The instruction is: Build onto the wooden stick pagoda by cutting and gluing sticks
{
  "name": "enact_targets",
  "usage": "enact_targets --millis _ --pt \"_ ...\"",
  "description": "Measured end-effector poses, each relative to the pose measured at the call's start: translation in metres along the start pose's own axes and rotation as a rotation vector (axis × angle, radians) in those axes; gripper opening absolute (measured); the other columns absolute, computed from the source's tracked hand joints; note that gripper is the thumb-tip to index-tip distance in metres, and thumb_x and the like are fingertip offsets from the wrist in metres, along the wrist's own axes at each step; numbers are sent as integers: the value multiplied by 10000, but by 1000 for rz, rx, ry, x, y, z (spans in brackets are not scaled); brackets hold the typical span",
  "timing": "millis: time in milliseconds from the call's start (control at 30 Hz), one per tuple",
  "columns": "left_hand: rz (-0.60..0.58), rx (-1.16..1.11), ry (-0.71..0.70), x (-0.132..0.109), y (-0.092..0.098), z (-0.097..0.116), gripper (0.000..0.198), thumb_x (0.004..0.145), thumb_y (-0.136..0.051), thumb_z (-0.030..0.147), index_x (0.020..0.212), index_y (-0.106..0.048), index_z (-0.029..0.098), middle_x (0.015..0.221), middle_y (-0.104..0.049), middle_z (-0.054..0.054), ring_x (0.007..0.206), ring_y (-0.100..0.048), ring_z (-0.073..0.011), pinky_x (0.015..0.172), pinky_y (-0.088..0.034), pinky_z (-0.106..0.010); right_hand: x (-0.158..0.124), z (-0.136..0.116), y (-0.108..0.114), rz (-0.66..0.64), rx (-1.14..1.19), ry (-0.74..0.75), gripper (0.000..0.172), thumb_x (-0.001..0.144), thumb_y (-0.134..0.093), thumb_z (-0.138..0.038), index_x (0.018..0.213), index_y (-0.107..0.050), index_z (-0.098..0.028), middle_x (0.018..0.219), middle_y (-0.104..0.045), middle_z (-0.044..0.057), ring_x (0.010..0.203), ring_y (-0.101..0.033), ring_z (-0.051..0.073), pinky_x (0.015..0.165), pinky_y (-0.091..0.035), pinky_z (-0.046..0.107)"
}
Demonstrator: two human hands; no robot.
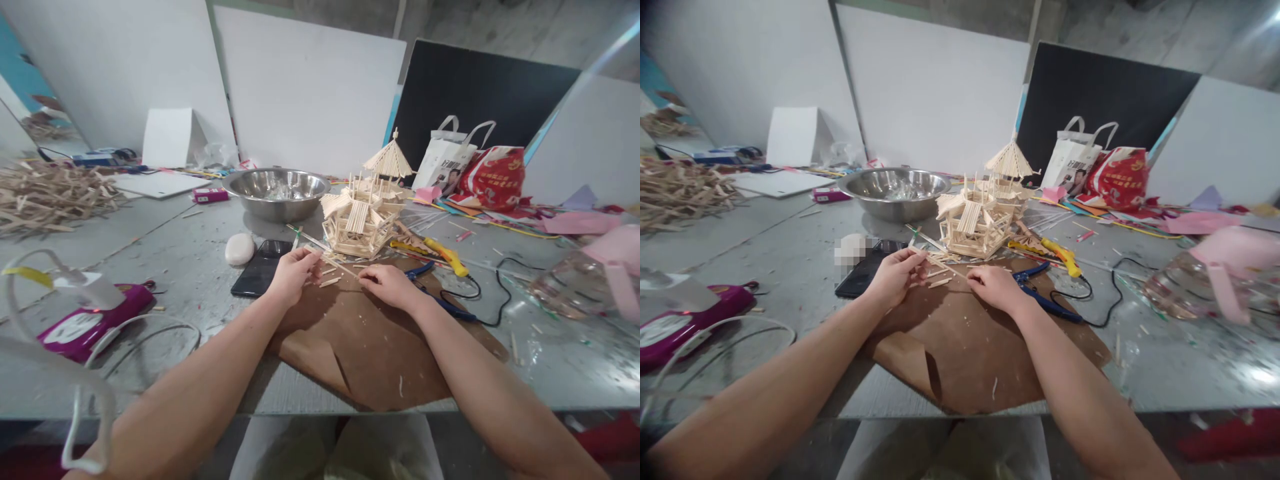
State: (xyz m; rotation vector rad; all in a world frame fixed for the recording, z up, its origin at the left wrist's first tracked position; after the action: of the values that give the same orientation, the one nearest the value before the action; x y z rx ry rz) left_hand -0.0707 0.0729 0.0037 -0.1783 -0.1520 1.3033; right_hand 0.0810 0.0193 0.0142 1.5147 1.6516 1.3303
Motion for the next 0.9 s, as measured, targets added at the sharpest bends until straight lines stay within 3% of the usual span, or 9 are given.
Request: enact_targets --millis 167,267,433,633,733,800,900 --pt "-60 -11 32 -2 -9 -5 255 582 -627 338 621 -509 116 579 -577 -10 461 -531 -80 462 -433 -215 0 1 3 139 255 -64 283 737 -464 -363 932 -578 -191 857 -635 36 707 -568 131 652 -415 244" --pt "-117 -8 68 -5 -18 -10 250 585 -628 336 623 -510 119 591 -589 -18 495 -549 -92 484 -440 -219 0 -7 1 158 361 -34 281 740 -468 -358 939 -569 -187 860 -633 33 722 -570 127 656 -417 235" --pt "-189 -15 86 -10 -28 -15 225 607 -618 316 648 -520 118 615 -604 -30 520 -562 -101 490 -438 -215 0 -24 0 108 291 69 203 771 -440 -302 844 -588 -183 778 -628 6 687 -551 114 637 -382 212" --pt "-227 43 95 -10 -30 -18 227 604 -617 321 660 -530 119 630 -598 -26 503 -551 -97 480 -429 -219 0 -24 -1 66 129 72 233 811 -369 -297 825 -571 -183 735 -611 7 672 -535 116 607 -356 205" --pt "-149 198 -4 -5 -20 -9 258 609 -605 323 779 -553 135 630 -583 -5 465 -514 -78 460 -411 -213 -1 -24 0 58 -66 54 236 818 -351 -287 849 -566 -194 817 -619 31 751 -542 141 641 -348 223" --pt "-86 424 -145 -4 -15 4 318 630 -582 329 897 -563 157 682 -596 -12 509 -523 -89 496 -414 -222 -2 -25 -1 37 -205 49 248 825 -332 -278 858 -565 -199 838 -621 47 772 -546 156 649 -342 236" --pt "-158 906 -371 -11 -30 15 260 684 -519 346 873 -616 198 794 -630 -33 685 -558 -136 627 -409 -243 -3 -30 -5 -15 -351 66 251 830 -313 -249 864 -557 -199 826 -618 61 770 -548 165 637 -338 242"
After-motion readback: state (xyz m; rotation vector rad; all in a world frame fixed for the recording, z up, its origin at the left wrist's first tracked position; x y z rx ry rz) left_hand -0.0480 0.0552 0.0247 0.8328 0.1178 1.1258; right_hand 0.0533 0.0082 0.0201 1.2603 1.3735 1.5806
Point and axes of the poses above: each hand's wrist, its own x-axis towards the middle knuckle, its own y-axis out of the back of the hand, z = x × y, the point moved 9 cm from there along x, towards the middle knuckle
